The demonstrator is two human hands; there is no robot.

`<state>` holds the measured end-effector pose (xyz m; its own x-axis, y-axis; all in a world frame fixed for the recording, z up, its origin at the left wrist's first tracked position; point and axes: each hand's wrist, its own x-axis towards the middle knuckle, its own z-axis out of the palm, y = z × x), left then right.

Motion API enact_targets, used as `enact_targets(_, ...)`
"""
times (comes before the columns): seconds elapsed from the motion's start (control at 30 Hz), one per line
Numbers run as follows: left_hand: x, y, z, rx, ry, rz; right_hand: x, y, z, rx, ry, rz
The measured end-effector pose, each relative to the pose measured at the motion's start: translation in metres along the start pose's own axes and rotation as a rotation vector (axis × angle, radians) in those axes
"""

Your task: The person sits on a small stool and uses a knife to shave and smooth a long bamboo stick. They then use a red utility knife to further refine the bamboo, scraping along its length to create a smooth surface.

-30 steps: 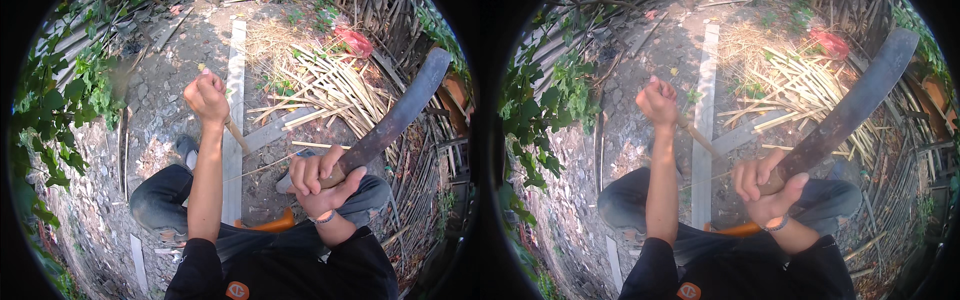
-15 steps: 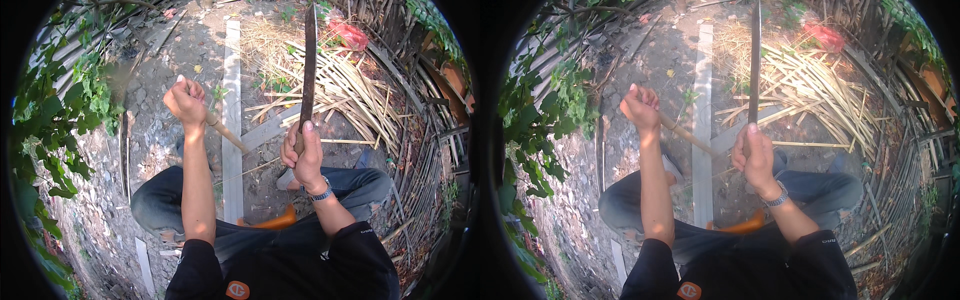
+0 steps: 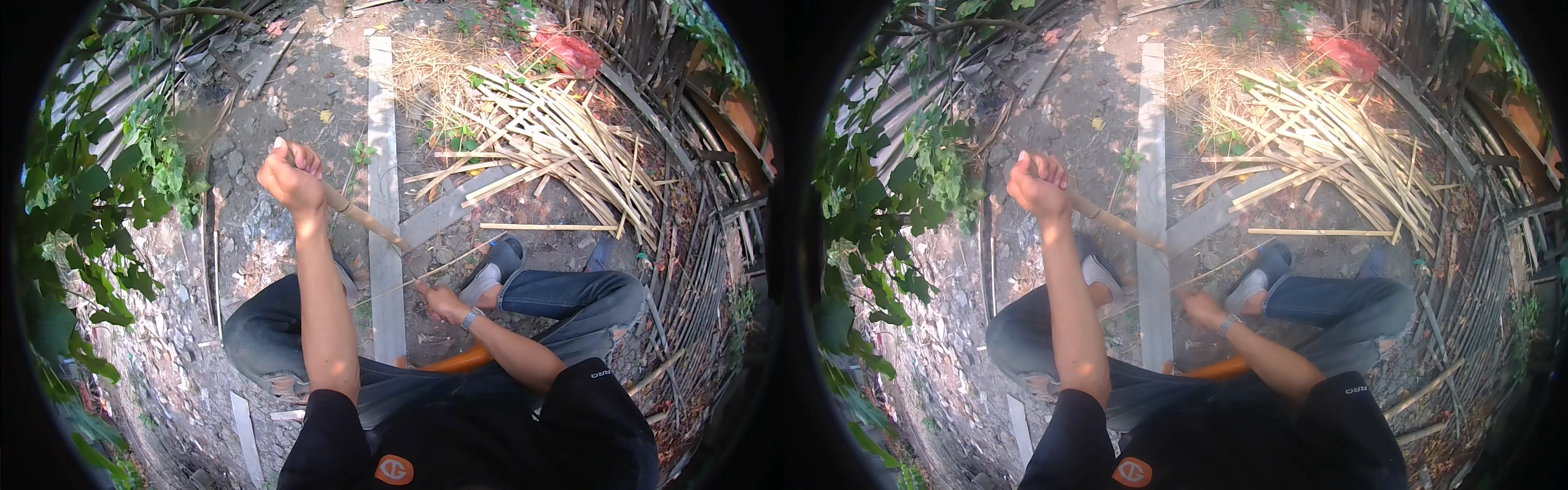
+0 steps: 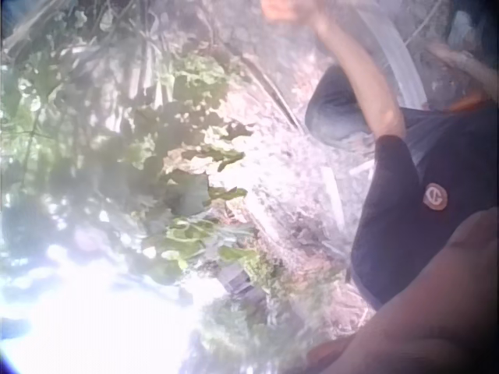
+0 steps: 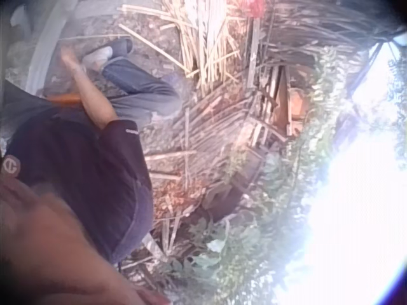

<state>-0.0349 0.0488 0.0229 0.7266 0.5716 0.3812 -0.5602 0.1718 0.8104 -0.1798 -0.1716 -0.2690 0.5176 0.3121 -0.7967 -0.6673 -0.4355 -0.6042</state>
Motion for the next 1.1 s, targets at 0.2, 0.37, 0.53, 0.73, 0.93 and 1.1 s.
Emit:
enact_targets(0.2,0.003,0.016,-0.007,-0.008,-0.121,0.141,-0.043,-0.054,-0.032,-0.552,0.140,-0.388)
enact_targets(0.37,0.004,0.000,0.004,-0.029,-0.131,0.122,-0.089,-0.035,-0.067,-0.642,0.122,-0.284)
enact_targets(0.53,0.004,-0.008,0.014,-0.060,-0.176,0.067,-0.188,-0.085,-0.095,-0.291,0.048,-0.167)
enact_targets(0.73,0.010,-0.007,0.028,0.011,-0.189,0.016,-0.272,-0.154,-0.103,0.217,0.288,-0.817)
enact_targets(0.93,-0.001,-0.012,0.045,0.051,-0.209,-0.010,-0.157,-0.158,-0.039,0.478,0.258,-1.246)
enact_targets(1.1,0.000,-0.009,0.057,0.028,-0.269,-0.016,0.063,-0.009,-0.004,-0.165,0.434,-0.550)
